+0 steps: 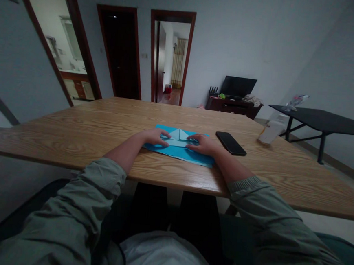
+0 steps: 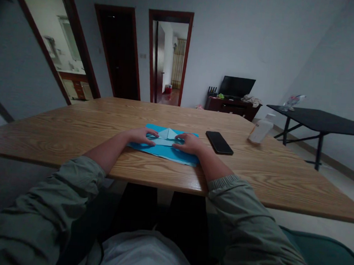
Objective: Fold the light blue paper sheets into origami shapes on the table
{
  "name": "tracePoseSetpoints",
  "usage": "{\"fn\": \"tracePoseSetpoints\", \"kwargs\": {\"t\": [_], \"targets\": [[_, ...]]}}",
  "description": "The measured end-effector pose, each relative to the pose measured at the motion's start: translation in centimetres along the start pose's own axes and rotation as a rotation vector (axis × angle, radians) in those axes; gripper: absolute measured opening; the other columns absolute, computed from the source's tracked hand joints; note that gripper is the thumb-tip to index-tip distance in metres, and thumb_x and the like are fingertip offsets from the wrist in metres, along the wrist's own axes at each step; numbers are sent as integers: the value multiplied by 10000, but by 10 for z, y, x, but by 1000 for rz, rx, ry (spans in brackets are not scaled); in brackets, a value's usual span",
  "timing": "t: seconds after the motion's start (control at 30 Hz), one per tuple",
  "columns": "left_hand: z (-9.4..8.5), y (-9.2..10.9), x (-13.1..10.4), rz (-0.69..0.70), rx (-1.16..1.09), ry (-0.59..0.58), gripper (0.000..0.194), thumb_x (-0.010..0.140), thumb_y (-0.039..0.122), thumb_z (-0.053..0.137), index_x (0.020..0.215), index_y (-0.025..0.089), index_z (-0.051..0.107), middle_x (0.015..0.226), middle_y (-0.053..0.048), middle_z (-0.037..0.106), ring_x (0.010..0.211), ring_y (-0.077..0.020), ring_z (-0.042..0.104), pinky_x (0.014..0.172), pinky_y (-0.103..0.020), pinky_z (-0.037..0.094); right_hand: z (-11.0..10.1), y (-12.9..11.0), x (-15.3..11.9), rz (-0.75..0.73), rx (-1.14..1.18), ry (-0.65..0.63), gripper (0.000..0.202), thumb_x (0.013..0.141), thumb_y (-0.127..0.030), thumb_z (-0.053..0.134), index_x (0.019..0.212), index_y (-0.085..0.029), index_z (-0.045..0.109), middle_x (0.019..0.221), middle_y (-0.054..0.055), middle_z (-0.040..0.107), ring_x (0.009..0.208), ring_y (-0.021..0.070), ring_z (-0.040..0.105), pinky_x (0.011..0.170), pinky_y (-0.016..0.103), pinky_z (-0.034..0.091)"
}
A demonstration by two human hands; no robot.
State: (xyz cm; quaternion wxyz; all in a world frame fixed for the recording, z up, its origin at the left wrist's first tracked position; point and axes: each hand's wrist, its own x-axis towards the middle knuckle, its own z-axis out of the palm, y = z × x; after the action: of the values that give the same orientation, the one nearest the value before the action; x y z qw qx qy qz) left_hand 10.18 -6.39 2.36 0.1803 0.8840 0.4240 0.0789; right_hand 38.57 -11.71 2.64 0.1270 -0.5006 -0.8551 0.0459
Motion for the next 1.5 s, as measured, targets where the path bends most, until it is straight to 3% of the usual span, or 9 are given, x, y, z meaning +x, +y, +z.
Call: {"fn": "tracePoseSetpoints", "kwargs": {"t": [0.13, 0.33, 0.47, 0.63, 0.8, 1.07, 1.2, 1.33, 1.5], "targets": [[-1, 1, -2, -25, -6, 35, 587, 717, 589, 575, 1202, 258, 602, 1315, -37, 541, 1191, -230, 491, 1023, -299, 343, -1, -1, 0, 2, -24, 9, 499, 818, -549, 550, 1219, -255, 595, 1220, 69, 607, 1075, 247, 572, 938, 349, 415], [-2, 2, -5, -34, -13, 21, 652, 634, 608, 652, 1205, 298, 595, 1334, -20, 524, 1206, -228, 475, 1029, -290, 334, -2, -4, 0, 45, -36, 30, 455, 906, -544, 389, 1151, -249, 633, 1150, 72, 645, 1000, 239, 601, 859, 317, 435], [-2, 2, -3, -28, -39, 49, 573, 717, 611, 563, 1186, 286, 614, 1280, -27, 568, 1136, -217, 525, 980, -289, 378, -2, -3, 0, 101, -59, 61, 502, 921, -565, 326, 1083, -226, 658, 1032, 88, 681, 921, 234, 619, 790, 293, 437], [-2, -1, -1, -99, -7, 92, 498, 786, 545, 491, 1143, 235, 646, 1023, -38, 679, 901, -195, 601, 811, -282, 450, 0, 0, 2, 127, -60, 104, 470, 942, -519, 324, 1015, -207, 668, 949, 80, 693, 831, 205, 625, 735, 269, 428], [0, -4, 1, -95, 36, 112, 442, 807, 530, 451, 940, 192, 703, 790, -25, 672, 744, -178, 590, 716, -282, 452, 4, 6, 4, 130, -44, 156, 353, 918, -462, 430, 1055, -219, 646, 980, 68, 686, 858, 210, 624, 741, 271, 440], [0, -7, 1, -77, -75, 249, 414, 767, 384, 545, 1121, 192, 641, 1102, -61, 653, 1007, -199, 587, 873, -280, 446, 8, 12, 5, 199, 19, 220, 347, 861, -335, 520, 1191, -237, 569, 1047, 59, 649, 865, 201, 610, 777, 286, 450], [-1, -5, 0, -87, -69, 251, 417, 767, 366, 541, 1131, 190, 643, 1039, -69, 659, 954, -198, 598, 856, -288, 456, 9, 14, 5, 173, 70, 236, 423, 821, -294, 550, 1238, -229, 525, 1060, 69, 630, 878, 197, 604, 794, 283, 445], [1, -10, 2, -135, -78, 284, 412, 766, 364, 517, 1123, 196, 637, 910, -51, 655, 785, -168, 597, 733, -274, 466, 11, 16, 6, 183, 119, 250, 474, 854, -303, 502, 1316, -217, 439, 1005, 72, 637, 839, 183, 601, 764, 270, 442], [4, -20, 7, -194, -132, 361, 375, 703, 421, 603, 992, 183, 616, 812, -33, 636, 704, -156, 569, 660, -264, 432, 13, 20, 7, 225, 122, 261, 500, 850, -297, 502, 1332, -210, 401, 886, 41, 633, 726, 159, 582, 679, 243, 422]]}}
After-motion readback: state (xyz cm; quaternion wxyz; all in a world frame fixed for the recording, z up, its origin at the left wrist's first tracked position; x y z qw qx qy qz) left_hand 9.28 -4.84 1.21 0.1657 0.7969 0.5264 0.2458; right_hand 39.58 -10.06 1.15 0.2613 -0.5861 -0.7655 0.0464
